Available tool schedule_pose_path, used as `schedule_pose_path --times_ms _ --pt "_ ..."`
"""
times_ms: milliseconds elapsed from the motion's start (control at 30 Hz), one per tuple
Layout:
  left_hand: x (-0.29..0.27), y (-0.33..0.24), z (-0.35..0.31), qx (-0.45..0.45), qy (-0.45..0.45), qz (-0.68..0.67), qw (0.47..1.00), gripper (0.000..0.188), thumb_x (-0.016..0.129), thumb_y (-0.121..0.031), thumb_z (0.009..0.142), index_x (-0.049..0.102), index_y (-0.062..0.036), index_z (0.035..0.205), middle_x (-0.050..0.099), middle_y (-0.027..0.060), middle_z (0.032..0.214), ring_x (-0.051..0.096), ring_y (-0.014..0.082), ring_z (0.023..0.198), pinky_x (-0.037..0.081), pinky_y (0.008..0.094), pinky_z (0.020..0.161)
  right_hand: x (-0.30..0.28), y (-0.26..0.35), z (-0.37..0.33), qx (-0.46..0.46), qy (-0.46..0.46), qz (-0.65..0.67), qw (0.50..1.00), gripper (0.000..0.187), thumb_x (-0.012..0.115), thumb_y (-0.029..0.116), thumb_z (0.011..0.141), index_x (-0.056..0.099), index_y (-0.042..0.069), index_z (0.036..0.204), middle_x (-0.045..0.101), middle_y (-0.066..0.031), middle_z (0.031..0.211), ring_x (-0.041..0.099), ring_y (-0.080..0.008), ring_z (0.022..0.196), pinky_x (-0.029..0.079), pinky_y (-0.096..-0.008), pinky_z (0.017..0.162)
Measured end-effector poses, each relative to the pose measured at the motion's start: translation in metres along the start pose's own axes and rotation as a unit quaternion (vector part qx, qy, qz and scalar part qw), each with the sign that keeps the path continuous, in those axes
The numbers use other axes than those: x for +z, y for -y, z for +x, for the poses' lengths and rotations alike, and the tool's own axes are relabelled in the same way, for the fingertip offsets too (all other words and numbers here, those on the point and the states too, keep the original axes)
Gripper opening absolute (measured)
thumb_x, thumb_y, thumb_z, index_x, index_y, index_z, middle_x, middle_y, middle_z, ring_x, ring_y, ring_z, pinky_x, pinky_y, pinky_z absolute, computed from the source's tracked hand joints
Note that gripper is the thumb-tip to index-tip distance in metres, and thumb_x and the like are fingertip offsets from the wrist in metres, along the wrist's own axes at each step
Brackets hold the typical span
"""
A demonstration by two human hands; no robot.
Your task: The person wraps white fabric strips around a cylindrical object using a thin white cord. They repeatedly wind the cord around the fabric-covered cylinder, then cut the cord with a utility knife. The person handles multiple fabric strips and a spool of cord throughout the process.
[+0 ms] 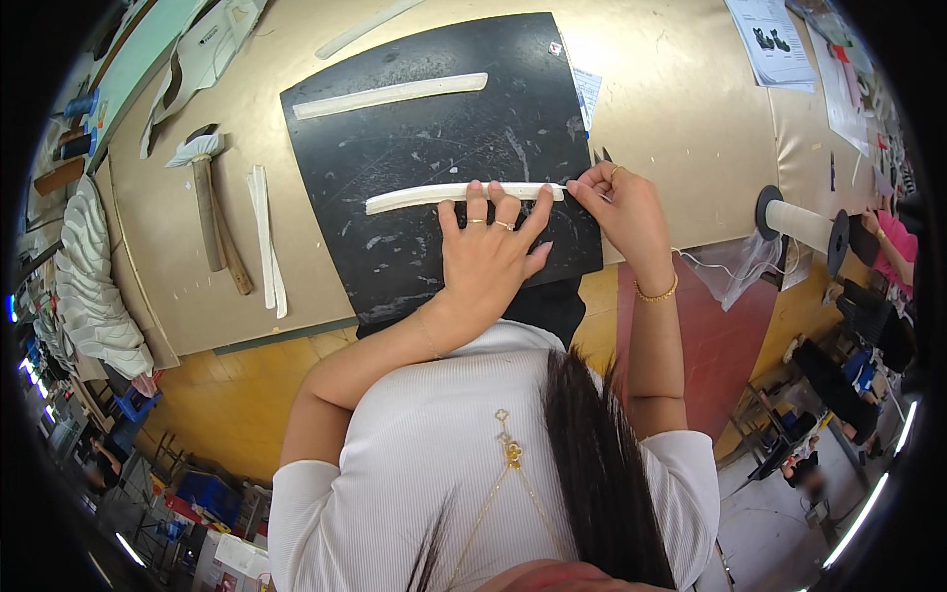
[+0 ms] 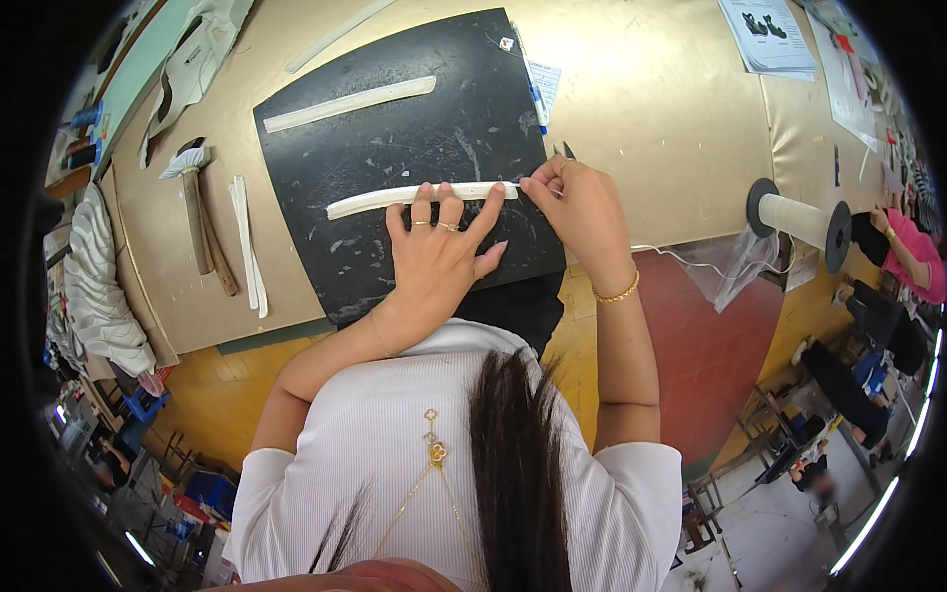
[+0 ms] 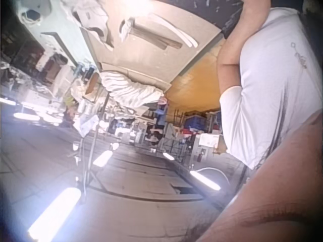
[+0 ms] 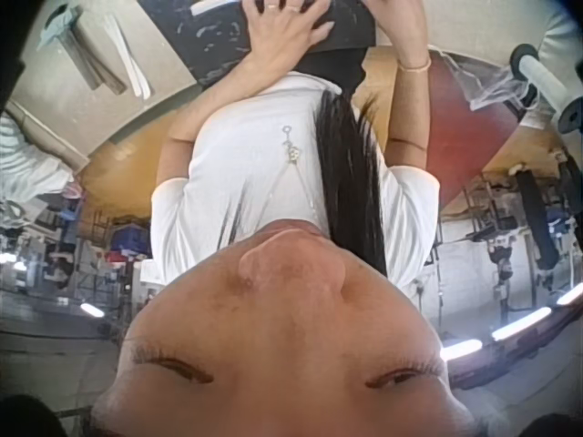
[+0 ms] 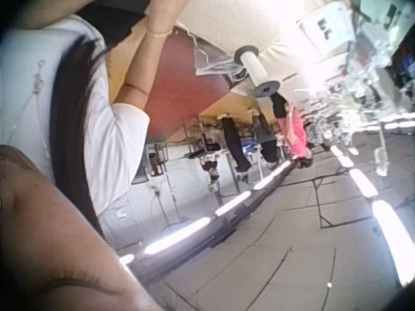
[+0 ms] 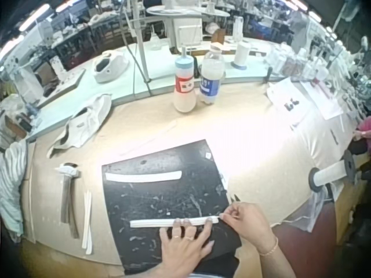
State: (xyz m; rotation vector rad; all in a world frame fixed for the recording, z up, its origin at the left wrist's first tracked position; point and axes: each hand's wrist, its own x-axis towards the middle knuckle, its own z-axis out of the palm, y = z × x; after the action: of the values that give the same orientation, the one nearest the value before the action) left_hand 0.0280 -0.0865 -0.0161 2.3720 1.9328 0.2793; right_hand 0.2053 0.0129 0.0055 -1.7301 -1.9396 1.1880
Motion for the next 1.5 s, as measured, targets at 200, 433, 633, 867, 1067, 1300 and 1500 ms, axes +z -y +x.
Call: schedule_pose_path --times_ms 200,433,633,867,1067,1300,1500 --pt "-0.003 0.000 0.008 0.004 0.024 0.022 0.999 0.069 0.074 -0.054 0.081 0.054 -0.0340 0.144 0.058 0.0154 0.121 0.051 0.0372 0.121 0.036 0.0560 0.094 0.002 0.006 -0.008 -0.076 -0.036 -0.037 0.996 0.011 0.076 0.011 0.088 0.072 0.000 0.089 0.062 -0.0101 0.075 0.061 -0.0209 0.064 0.048 -0.0340 0.059" --pt "-0.005 0.002 0.012 0.004 0.022 0.034 0.999 0.069 0.076 -0.053 0.080 0.055 -0.0353 0.143 0.056 0.0104 0.115 0.053 0.0343 0.116 0.036 0.0554 0.092 0.014 -0.003 -0.034 -0.187 -0.089 -0.097 0.973 0.018 0.073 0.006 0.088 0.073 0.004 0.106 0.059 -0.0093 0.085 0.061 -0.0272 0.070 0.050 -0.0390 0.065" --pt "-0.012 0.004 0.017 0.016 0.047 0.032 0.998 0.067 0.076 -0.052 0.081 0.055 -0.0341 0.142 0.057 0.0079 0.114 0.053 0.0327 0.116 0.035 0.0576 0.094 0.028 -0.003 -0.047 -0.198 -0.104 -0.146 0.964 0.030 0.074 0.003 0.087 0.074 0.006 0.117 0.055 -0.0069 0.081 0.057 -0.0224 0.068 0.048 -0.0353 0.062" --pt "-0.014 0.006 0.018 0.027 0.059 0.036 0.997 0.064 0.073 -0.051 0.084 0.055 -0.0316 0.142 0.058 0.0087 0.117 0.052 0.0326 0.117 0.033 0.0591 0.097 0.030 -0.006 -0.049 -0.218 -0.113 -0.170 0.954 0.035 0.073 0.000 0.085 0.072 0.005 0.120 0.054 -0.0064 0.082 0.057 -0.0223 0.069 0.048 -0.0350 0.062" --pt "-0.014 0.007 0.019 0.043 0.045 0.040 0.997 0.070 0.078 -0.051 0.079 0.055 -0.0342 0.144 0.056 0.0093 0.112 0.055 0.0308 0.111 0.034 0.0571 0.097 0.029 0.001 -0.051 -0.202 -0.096 -0.203 0.953 0.038 0.068 0.001 0.086 0.070 0.005 0.124 0.051 -0.0069 0.083 0.057 -0.0223 0.072 0.049 -0.0354 0.064" --pt "-0.023 0.018 0.026 0.081 0.069 -0.009 0.994 0.068 0.080 -0.042 0.080 0.055 -0.0300 0.143 0.054 0.0064 0.109 0.052 0.0260 0.103 0.038 0.0531 0.097 0.023 0.013 -0.051 -0.209 -0.060 -0.259 0.941 0.043 0.062 -0.002 0.083 0.068 0.002 0.125 0.051 -0.0072 0.089 0.058 -0.0220 0.077 0.050 -0.0351 0.067" --pt "-0.031 0.024 0.041 0.115 0.074 -0.027 0.990 0.059 0.078 -0.037 0.082 0.061 -0.0270 0.137 0.056 0.0064 0.104 0.055 0.0244 0.096 0.040 0.0491 0.096 0.025 0.008 -0.052 -0.162 -0.044 -0.216 0.962 0.039 0.066 0.001 0.088 0.066 0.003 0.127 0.053 -0.0086 0.086 0.059 -0.0242 0.077 0.050 -0.0343 0.068"
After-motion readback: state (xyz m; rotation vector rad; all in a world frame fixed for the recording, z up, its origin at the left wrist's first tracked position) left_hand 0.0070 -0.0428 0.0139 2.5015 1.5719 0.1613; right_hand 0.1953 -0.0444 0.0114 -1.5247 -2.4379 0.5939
